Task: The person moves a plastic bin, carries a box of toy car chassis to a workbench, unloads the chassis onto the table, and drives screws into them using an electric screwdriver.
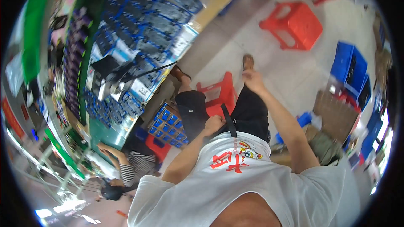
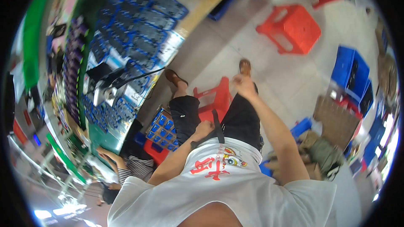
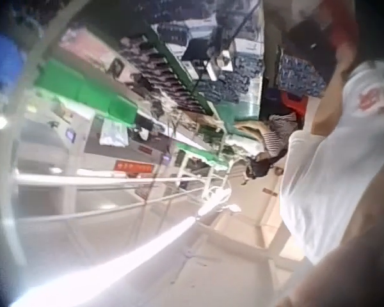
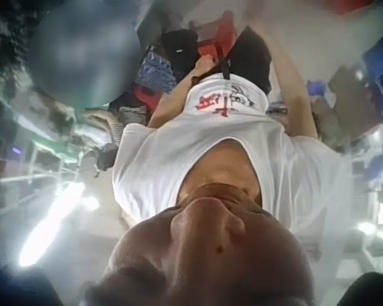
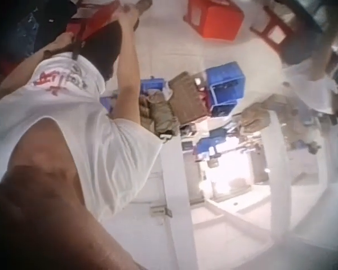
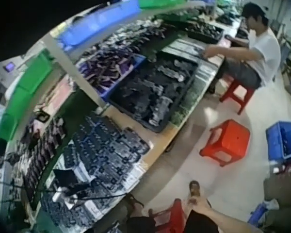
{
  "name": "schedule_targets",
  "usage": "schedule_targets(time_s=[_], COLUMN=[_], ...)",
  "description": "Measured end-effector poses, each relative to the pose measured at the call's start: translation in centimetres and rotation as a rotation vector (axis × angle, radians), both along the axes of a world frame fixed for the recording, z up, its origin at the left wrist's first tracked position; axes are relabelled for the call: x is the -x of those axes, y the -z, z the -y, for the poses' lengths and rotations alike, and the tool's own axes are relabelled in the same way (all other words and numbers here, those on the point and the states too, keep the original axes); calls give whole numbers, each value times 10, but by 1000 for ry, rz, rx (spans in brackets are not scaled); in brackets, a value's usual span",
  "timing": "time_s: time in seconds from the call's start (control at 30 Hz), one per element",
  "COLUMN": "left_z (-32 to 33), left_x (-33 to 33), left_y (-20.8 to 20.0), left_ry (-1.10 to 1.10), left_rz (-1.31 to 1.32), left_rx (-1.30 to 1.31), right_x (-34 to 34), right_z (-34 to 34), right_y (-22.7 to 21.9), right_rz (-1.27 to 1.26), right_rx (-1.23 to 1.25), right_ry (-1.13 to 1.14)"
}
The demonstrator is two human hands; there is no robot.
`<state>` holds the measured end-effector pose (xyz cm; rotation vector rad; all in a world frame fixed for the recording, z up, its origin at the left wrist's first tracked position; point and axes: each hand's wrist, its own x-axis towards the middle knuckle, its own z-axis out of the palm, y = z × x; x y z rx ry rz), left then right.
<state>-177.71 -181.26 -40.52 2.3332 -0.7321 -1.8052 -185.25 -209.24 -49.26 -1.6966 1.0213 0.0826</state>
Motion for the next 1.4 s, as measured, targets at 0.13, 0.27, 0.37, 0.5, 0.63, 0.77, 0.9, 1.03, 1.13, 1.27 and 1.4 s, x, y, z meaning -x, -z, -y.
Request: schedule_targets(time_s=[0.13, 0.27, 0.37, 0.5, 0.63, 0.77, 0.9, 1.03, 1.13, 1.27, 1.4], left_z=[-22, -30, -50, -107, -110, -90, -80, -112, -114, -93, -116], left_x=[-12, -27, -43, -42, -52, -91, -124, -155, -158, -158, -184], left_y=[57, 137, 189, 259, 266, 240, 233, 280, 304, 254, 133], left_ry=[233, 359, 570, 451, 395, 290, 232, 347, 277, 373, -245], left_rz=[-59, 144, -54, -39, -226, -239, -173, -200, -220, 39, 497], left_rx=[-262, -241, -176, -151, -172, -219, -208, -87, 177, 112, 408], right_x=[107, 262, 281, 227, 224, 188, 151, 141, 114, 67, 35], right_z=[20, -77, -168, -227, -214, -208, -178, -134, -76, -1, 56], right_y=[93, 177, 192, 190, 183, 176, 186, 214, 245, 259, 268], right_rz=[-65, -398, -453, -403, -395, -382, -327, -230, -149, -105, -121], right_rx=[-178, -288, -525, -625, -682, -716, -715, -691, -579, -555, -242], right_ry=[489, 405, 265, 182, 94, 11, -112, -313, -352, -55, -28])
